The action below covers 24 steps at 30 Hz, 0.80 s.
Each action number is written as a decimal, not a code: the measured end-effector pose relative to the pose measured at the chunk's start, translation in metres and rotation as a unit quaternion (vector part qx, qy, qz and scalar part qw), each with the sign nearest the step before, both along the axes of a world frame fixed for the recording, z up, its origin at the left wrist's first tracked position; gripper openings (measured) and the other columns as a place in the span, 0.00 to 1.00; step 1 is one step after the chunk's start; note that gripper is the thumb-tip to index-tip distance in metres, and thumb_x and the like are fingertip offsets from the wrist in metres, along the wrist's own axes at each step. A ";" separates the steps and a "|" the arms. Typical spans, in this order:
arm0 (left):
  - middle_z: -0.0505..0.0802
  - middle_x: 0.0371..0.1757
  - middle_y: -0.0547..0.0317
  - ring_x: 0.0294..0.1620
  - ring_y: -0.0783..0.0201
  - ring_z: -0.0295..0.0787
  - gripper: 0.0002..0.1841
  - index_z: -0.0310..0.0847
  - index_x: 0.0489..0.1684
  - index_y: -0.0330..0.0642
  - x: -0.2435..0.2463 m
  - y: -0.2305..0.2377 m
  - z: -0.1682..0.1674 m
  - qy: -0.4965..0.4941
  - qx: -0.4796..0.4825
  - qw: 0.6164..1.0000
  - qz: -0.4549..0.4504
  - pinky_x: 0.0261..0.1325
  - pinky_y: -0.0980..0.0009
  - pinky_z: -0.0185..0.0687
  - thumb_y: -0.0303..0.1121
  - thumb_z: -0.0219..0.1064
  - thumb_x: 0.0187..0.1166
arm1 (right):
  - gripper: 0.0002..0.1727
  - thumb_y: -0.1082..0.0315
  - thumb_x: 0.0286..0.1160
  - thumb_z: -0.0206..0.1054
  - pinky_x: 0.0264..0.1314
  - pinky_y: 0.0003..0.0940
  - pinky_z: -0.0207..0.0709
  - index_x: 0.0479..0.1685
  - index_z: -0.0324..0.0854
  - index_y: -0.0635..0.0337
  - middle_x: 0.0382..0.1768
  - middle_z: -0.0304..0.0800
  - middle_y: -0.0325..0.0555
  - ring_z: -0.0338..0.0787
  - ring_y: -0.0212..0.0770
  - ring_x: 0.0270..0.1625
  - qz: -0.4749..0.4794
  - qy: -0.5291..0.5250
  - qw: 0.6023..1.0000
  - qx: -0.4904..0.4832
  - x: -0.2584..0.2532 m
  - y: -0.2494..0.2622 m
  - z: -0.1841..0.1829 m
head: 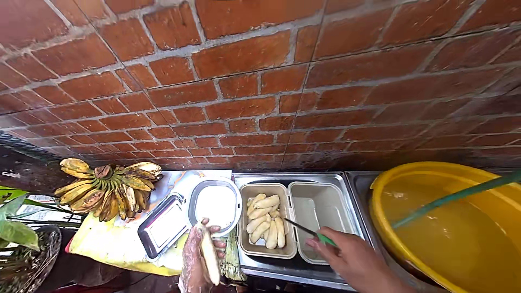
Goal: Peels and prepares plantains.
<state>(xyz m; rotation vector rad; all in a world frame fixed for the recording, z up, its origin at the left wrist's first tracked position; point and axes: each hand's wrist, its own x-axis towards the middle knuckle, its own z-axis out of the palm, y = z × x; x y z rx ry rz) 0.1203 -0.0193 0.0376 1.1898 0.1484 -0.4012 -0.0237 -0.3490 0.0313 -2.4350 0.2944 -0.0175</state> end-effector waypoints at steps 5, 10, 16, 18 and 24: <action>0.89 0.35 0.57 0.24 0.65 0.87 0.23 0.74 0.61 0.48 0.051 -0.009 0.034 0.084 -0.176 0.979 0.067 0.22 0.72 0.85 0.50 0.36 0.96 | 0.23 0.49 0.94 0.50 0.34 0.37 0.79 0.52 0.86 0.56 0.29 0.84 0.40 0.82 0.34 0.29 0.078 -0.060 0.955 0.280 0.058 0.120 0.016; 0.86 0.31 0.61 0.21 0.68 0.84 0.21 0.76 0.48 0.48 0.078 0.009 0.042 0.112 -0.229 0.963 0.090 0.21 0.76 0.82 0.50 0.41 0.95 | 0.16 0.58 0.93 0.55 0.29 0.30 0.79 0.48 0.84 0.60 0.28 0.84 0.40 0.82 0.32 0.26 0.078 -0.100 0.929 0.348 0.079 0.197 0.007; 0.87 0.35 0.52 0.19 0.65 0.79 0.32 0.75 0.75 0.45 0.093 0.048 0.018 0.095 -0.145 0.967 -0.185 0.19 0.73 0.78 0.50 0.27 0.95 | 0.25 0.48 0.95 0.43 0.26 0.35 0.75 0.55 0.84 0.53 0.22 0.75 0.35 0.76 0.33 0.23 0.059 -0.126 0.955 0.260 0.106 0.204 0.000; 0.86 0.36 0.54 0.19 0.66 0.79 0.31 0.74 0.79 0.46 0.096 0.061 0.010 0.091 -0.154 0.941 -0.286 0.19 0.73 0.79 0.47 0.30 0.93 | 0.29 0.42 0.94 0.39 0.28 0.40 0.76 0.52 0.84 0.49 0.22 0.77 0.35 0.79 0.35 0.24 0.063 -0.103 0.978 0.169 0.112 0.195 0.006; 0.83 0.33 0.59 0.21 0.67 0.78 0.28 0.72 0.81 0.44 0.097 0.081 0.000 0.059 -0.125 0.906 -0.401 0.20 0.73 0.79 0.41 0.38 0.88 | 0.34 0.35 0.91 0.35 0.33 0.49 0.80 0.41 0.81 0.49 0.22 0.81 0.39 0.87 0.44 0.31 0.093 -0.009 0.996 0.011 0.125 0.206 0.009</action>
